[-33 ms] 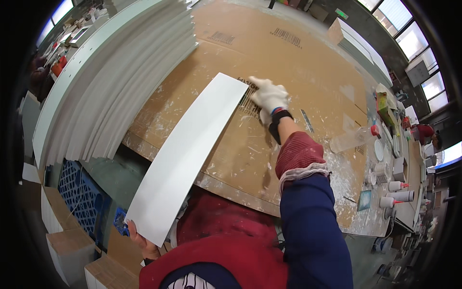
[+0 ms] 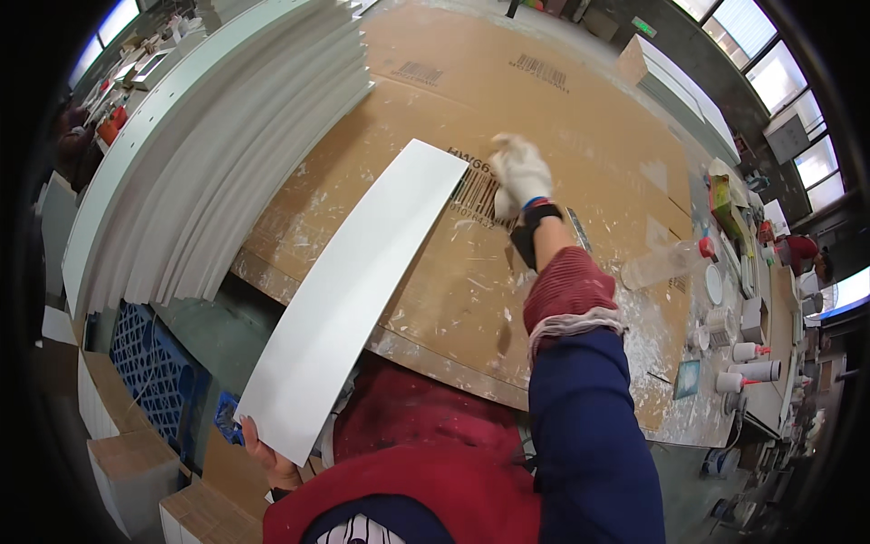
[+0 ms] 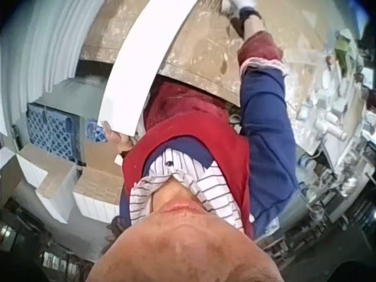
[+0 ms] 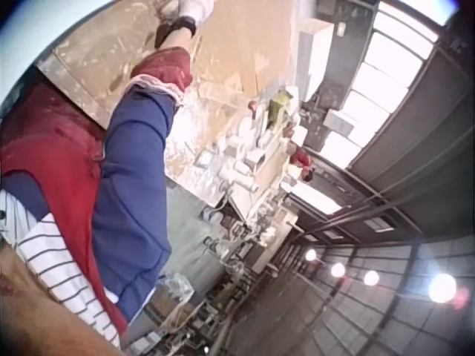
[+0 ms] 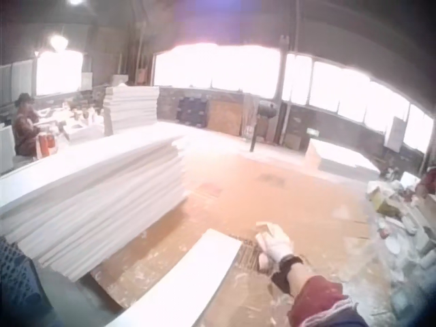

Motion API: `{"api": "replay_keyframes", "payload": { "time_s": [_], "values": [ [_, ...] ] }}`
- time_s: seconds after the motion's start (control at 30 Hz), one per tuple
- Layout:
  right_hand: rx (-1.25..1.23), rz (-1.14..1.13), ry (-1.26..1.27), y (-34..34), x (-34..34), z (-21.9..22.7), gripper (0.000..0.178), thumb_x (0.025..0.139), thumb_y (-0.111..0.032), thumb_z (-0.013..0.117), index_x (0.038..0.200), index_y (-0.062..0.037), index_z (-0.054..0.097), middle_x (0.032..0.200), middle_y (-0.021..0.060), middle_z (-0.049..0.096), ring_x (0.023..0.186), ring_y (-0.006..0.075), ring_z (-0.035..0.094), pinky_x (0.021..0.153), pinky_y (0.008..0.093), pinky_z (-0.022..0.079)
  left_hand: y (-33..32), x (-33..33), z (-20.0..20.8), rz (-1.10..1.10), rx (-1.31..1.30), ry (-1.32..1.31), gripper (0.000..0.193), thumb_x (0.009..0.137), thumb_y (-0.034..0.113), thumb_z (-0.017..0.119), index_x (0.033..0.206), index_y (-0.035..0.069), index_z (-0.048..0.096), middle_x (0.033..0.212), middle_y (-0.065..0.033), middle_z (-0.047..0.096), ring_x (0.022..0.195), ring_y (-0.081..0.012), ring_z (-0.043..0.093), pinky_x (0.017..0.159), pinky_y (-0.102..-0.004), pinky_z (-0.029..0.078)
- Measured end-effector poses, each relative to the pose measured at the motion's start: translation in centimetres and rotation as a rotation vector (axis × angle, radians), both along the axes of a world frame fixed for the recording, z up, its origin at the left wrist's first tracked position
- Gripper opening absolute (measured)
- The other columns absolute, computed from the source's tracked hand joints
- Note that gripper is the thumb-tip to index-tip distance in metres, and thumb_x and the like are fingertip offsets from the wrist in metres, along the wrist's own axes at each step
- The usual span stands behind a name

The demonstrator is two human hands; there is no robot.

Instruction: The person sands a white wooden panel with a sanding block, focusing on the edges and surface. They repeatedly flip the panel to work on both sides and different edges, then place it on a stack of similar panels.

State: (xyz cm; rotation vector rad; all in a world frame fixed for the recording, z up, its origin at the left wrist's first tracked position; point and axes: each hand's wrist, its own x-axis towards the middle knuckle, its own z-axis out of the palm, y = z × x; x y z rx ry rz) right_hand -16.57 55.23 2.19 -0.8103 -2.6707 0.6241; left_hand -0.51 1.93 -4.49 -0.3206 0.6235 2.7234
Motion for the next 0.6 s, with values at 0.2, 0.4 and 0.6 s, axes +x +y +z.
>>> {"api": "replay_keyframes", "payload": {
  "time_s": [0.2,0.4,0.6],
  "values": [
    [-0.033,-0.177,-0.148,6.2,3.7,1.1,0.056,0.084,-0.05,0.049,0.112,-0.0021,0.053,0.1,0.0249,0.06,0.1,0.0324,0.058,0.08,0.041,0.047,-0.2,0.9,-0.9,0.01,-0.102,-0.11,0.056,0.088,0.031,0.054,0.132,0.001,0.038,0.131,-0.0136,0.046,0.12,-0.0306,0.044,0.102,-0.0461,0.033],
    [0.294,-0.312,-0.477,3.3,7.8,-4.4,0.036,0.081,-0.039,0.059,0.1,-0.0076,0.062,0.103,0.0187,0.06,0.096,0.0373,0.06,0.079,0.0453,0.049,0.0,0.4,0.2,-0.023,-0.154,-0.174,0.049,0.088,0.024,0.054,0.129,0.0,0.041,0.127,-0.0144,0.05,0.117,-0.0298,0.047,0.1,-0.0442,0.037],
    [0.256,-0.312,-0.428,3.8,6.5,-6.1,0.023,0.077,-0.024,0.058,0.088,-0.0066,0.069,0.094,0.0223,0.064,0.089,0.0356,0.063,0.075,0.0455,0.051,0.1,0.3,0.4,0.016,-0.158,-0.24,0.044,0.089,0.019,0.053,0.126,-0.002,0.044,0.122,-0.0143,0.053,0.113,-0.0288,0.051,0.098,-0.0425,0.039]
  ]
}}
